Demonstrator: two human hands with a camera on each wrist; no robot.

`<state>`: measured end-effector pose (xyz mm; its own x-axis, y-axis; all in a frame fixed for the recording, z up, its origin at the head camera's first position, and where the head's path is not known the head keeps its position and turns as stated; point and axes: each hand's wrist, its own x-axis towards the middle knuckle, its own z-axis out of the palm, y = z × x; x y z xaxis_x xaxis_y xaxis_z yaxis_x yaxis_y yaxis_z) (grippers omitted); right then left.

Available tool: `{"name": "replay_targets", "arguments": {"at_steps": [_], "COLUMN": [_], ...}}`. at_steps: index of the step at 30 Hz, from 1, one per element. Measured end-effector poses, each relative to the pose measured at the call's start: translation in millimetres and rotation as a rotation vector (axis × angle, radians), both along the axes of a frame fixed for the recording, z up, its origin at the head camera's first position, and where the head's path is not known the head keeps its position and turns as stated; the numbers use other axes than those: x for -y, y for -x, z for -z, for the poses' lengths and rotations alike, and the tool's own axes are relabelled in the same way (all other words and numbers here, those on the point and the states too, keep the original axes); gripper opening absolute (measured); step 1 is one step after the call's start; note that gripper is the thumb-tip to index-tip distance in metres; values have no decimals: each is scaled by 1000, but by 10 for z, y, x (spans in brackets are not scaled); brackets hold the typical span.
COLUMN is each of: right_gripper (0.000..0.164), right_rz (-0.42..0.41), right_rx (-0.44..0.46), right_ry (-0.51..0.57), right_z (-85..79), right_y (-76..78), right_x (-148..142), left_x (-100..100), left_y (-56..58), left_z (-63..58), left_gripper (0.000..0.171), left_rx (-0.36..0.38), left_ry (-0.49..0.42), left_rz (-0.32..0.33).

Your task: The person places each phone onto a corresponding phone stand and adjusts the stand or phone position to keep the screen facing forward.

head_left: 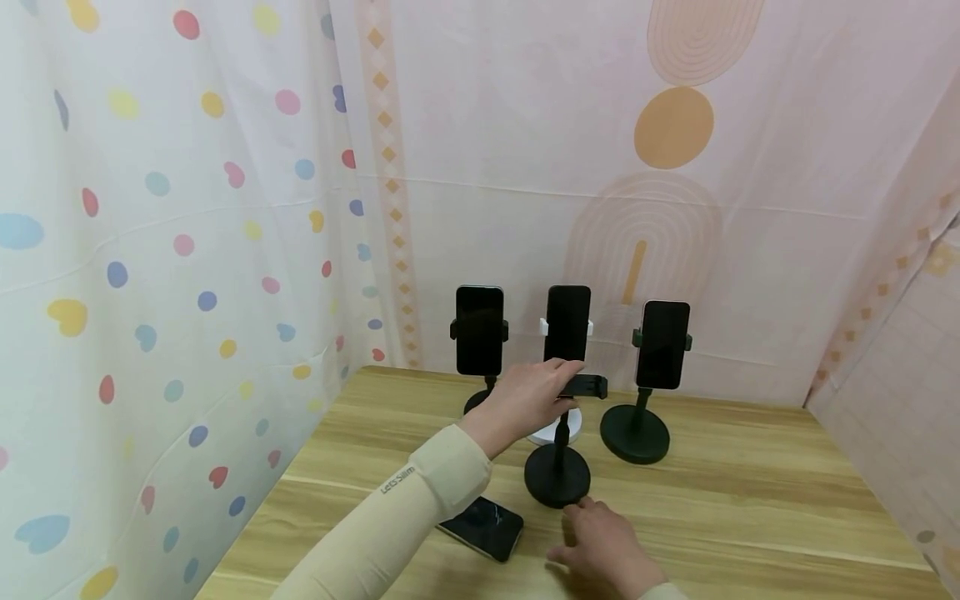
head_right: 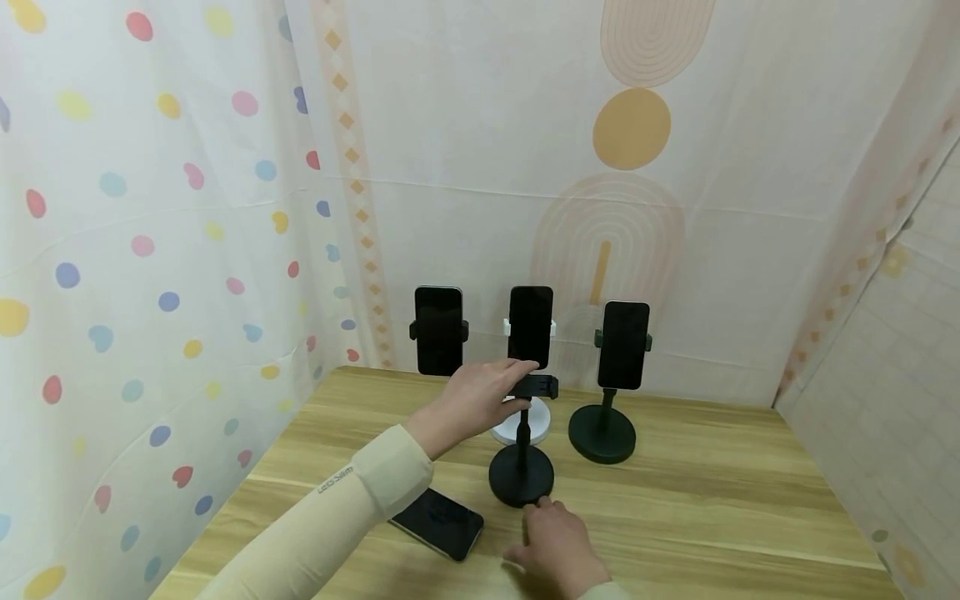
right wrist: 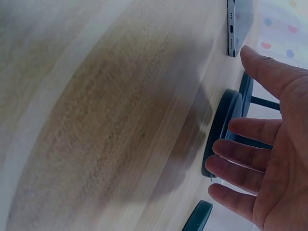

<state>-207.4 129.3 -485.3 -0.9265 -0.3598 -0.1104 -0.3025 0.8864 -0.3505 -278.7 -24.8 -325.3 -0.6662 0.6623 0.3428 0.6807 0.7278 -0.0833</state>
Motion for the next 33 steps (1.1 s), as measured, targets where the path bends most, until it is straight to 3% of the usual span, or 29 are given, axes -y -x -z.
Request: {"name": "replay_targets", "arguments": {"at_steps": [4, 11, 16, 22, 27, 33], "right_gripper": [54, 41, 48, 48, 55, 64], "right_rz": [-13, -20, -27, -41, -41, -45], "right_rx": [-31, 32, -5, -13, 1, -7], "right_ry": [-11, 7, -7, -13, -10, -21], "right_z": [9, 11, 35, 25, 17, 20], "right_y": [-5, 7, 22, 36, 51, 65], "right_x": [18, 42, 87, 141, 185, 231], "left_x": [70, 175, 238, 295, 324, 373], "left_y": [13, 15, 27, 44, 48, 57], "left_z": [24, 53, 74, 94, 103, 126], "left_gripper": [50, 46, 41, 37, 33, 32], "left_rx": [-58, -135, -175, -204, -194, -90], "left_ry": [-14, -46, -88, -73, -87, -41], "left_rz": [1, 32, 44, 16, 20, -66]}}
